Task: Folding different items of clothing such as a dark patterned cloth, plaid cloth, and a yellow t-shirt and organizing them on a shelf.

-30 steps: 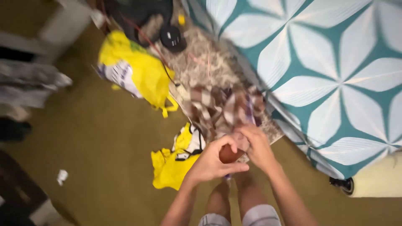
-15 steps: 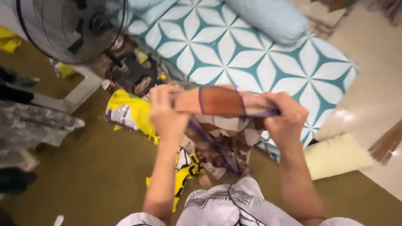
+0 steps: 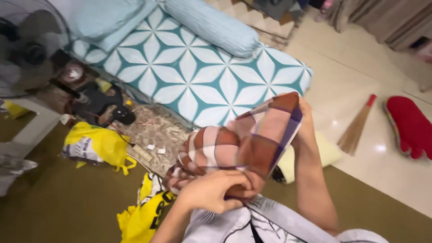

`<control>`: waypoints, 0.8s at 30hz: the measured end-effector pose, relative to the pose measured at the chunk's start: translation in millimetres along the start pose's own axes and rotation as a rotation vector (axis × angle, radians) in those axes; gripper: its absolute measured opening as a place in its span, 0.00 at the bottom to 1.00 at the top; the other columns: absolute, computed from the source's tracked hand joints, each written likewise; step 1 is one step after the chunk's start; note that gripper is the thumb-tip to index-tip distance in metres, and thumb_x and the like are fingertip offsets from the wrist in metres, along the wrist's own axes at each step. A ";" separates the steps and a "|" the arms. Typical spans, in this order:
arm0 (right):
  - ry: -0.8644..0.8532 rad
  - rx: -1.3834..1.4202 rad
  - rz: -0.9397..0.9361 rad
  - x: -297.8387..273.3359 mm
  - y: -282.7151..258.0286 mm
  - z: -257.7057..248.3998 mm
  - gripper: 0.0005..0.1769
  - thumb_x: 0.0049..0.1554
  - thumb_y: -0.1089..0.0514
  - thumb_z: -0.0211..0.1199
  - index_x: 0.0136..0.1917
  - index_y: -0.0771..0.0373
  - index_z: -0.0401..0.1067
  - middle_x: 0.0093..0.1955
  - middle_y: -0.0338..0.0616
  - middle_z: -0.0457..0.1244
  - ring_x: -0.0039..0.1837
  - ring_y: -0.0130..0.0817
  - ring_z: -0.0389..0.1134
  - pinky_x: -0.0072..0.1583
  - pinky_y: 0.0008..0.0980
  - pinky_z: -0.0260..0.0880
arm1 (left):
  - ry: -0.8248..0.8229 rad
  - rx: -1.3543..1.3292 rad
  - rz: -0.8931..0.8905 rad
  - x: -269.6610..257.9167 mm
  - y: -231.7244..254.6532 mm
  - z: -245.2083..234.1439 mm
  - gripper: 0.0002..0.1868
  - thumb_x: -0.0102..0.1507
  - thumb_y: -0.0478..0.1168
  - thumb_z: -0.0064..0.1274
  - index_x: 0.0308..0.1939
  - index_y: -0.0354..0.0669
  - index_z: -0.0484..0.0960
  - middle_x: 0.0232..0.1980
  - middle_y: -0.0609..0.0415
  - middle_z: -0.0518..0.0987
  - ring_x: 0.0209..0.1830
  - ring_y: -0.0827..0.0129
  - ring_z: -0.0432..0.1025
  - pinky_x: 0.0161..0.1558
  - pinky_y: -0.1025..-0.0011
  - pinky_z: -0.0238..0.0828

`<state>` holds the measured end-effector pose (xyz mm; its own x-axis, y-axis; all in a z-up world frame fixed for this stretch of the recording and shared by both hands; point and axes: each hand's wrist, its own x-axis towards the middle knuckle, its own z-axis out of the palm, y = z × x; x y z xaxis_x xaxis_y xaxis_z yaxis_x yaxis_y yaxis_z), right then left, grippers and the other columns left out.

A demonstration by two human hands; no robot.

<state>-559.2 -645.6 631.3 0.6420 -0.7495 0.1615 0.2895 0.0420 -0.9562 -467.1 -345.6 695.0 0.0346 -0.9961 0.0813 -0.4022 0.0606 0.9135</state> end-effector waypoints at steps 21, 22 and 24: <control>-0.260 0.510 0.184 -51.4 -83.8 -71.9 0.27 0.65 0.49 0.49 0.63 0.77 0.64 0.56 0.59 0.66 0.58 0.47 0.68 0.61 0.41 0.69 | 0.634 -0.025 0.192 117.5 -7.5 41.3 0.07 0.67 0.33 0.57 0.48 0.35 0.82 0.43 0.47 0.83 0.39 0.60 0.79 0.43 0.68 0.75; -0.061 0.576 0.347 -55.3 -102.9 -53.8 0.33 0.63 0.44 0.43 0.61 0.78 0.64 0.55 0.58 0.66 0.57 0.46 0.68 0.60 0.38 0.68 | 0.661 -0.053 0.171 113.1 -1.6 37.1 0.07 0.67 0.34 0.57 0.48 0.35 0.83 0.42 0.47 0.84 0.37 0.60 0.79 0.42 0.68 0.74; -0.057 0.514 0.410 -57.3 -100.5 -40.9 0.36 0.63 0.39 0.42 0.62 0.76 0.66 0.55 0.56 0.68 0.56 0.43 0.70 0.59 0.37 0.70 | 0.638 -0.037 0.242 109.8 3.5 38.7 0.07 0.67 0.34 0.56 0.48 0.35 0.83 0.43 0.46 0.84 0.40 0.59 0.79 0.45 0.67 0.75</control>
<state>-654.1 -633.9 708.1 0.8050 -0.5700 -0.1645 0.3066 0.6371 -0.7071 -500.2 -457.2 691.7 0.4847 -0.7221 0.4936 -0.4351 0.2905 0.8522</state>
